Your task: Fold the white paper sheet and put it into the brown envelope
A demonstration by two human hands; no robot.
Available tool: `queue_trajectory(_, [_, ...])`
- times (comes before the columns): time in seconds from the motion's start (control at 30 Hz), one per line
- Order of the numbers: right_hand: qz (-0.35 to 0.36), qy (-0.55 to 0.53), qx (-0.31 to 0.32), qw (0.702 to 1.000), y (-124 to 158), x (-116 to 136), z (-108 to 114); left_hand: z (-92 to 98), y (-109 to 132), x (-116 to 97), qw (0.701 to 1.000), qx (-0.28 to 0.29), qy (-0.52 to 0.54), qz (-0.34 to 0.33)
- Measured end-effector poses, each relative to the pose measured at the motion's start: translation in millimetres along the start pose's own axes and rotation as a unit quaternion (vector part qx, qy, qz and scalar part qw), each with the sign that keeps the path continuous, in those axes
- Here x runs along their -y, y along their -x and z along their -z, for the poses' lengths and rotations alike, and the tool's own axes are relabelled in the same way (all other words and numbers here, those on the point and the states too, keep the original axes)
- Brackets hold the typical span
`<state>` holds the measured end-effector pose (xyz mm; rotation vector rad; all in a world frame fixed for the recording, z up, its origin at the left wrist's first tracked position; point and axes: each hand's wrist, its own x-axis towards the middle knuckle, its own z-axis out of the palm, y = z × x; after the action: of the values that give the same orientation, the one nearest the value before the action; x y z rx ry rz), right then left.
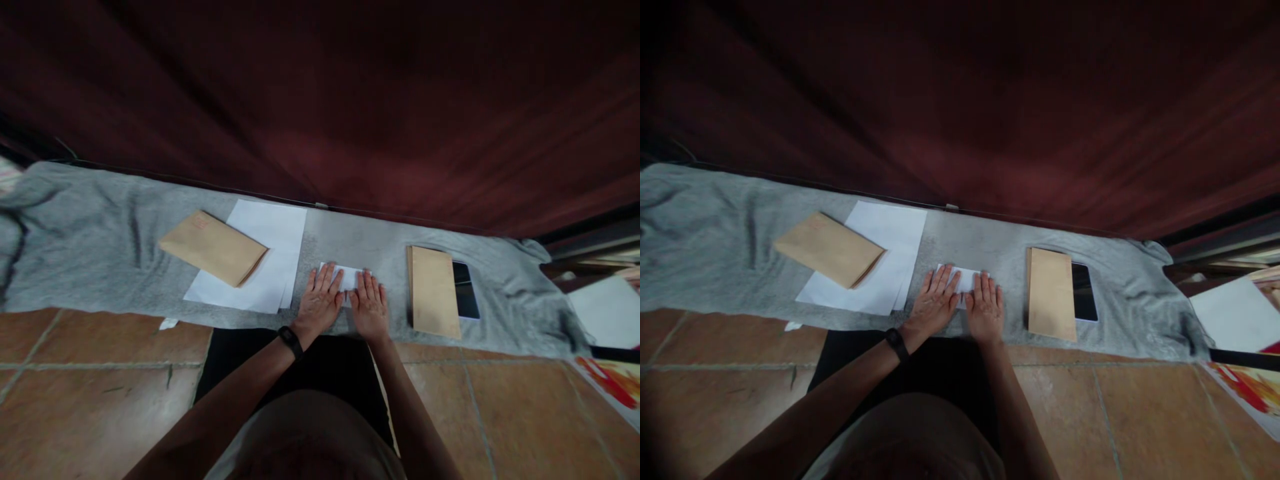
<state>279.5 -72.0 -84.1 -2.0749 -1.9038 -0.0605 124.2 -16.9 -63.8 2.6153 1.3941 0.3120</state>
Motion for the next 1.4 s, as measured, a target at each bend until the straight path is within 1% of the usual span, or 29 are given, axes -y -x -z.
queue_trajectory(0.2, [-0.009, 0.000, -0.029, 1.000, 3.7, -8.6, 0.3, 3.6, 4.4, 3.2, 1.000, 0.002, -0.006, 0.013])
queue_trajectory(0.53, [-0.040, 0.016, -0.014, 0.999, 8.6, -17.9, 7.4, 4.5, 21.0, 13.3, 0.999, -0.024, -0.008, 0.040])
queue_trajectory(0.63, [-0.045, 0.015, -0.019, 0.999, 9.7, -19.3, 7.4, 7.6, 24.2, 13.5, 0.997, -0.035, -0.014, 0.061])
queue_trajectory(0.7, [-0.044, 0.017, -0.019, 0.999, 9.9, -19.6, 7.0, 10.3, 23.6, 8.0, 0.997, -0.046, -0.018, 0.065])
queue_trajectory(0.73, [-0.044, 0.018, -0.017, 0.999, 9.9, -19.5, 6.9, 11.2, 22.5, 3.2, 0.997, -0.048, -0.018, 0.055])
queue_trajectory(0.8, [-0.045, 0.024, -0.011, 0.999, 9.7, -19.3, 7.2, 10.7, 18.9, -9.4, 0.999, -0.040, -0.012, 0.012])
queue_trajectory(0.9, [-0.049, 0.036, 0.008, 0.998, 9.2, -18.7, 8.8, 3.2, 12.2, -28.9, 0.998, -0.019, 0.002, -0.055])
queue_trajectory(1.0, [-0.051, 0.041, 0.022, 0.998, 8.8, -18.2, 10.0, -6.8, 6.7, -37.8, 0.998, -0.011, 0.006, -0.069])
queue_trajectory(1.1, [-0.052, 0.037, 0.019, 0.998, 9.1, -18.2, 9.0, -10.6, 3.8, -32.6, 0.998, -0.013, 0.000, -0.055])
queue_trajectory(1.27, [-0.053, 0.022, 0.003, 0.998, 10.6, -20.1, 6.7, -4.1, 3.4, -14.0, 0.999, -0.022, -0.020, -0.039])
queue_trajectory(1.4, [-0.056, 0.003, -0.006, 0.998, 7.8, -18.3, 8.6, -1.5, 2.9, -8.6, 0.999, -0.027, -0.021, -0.028])
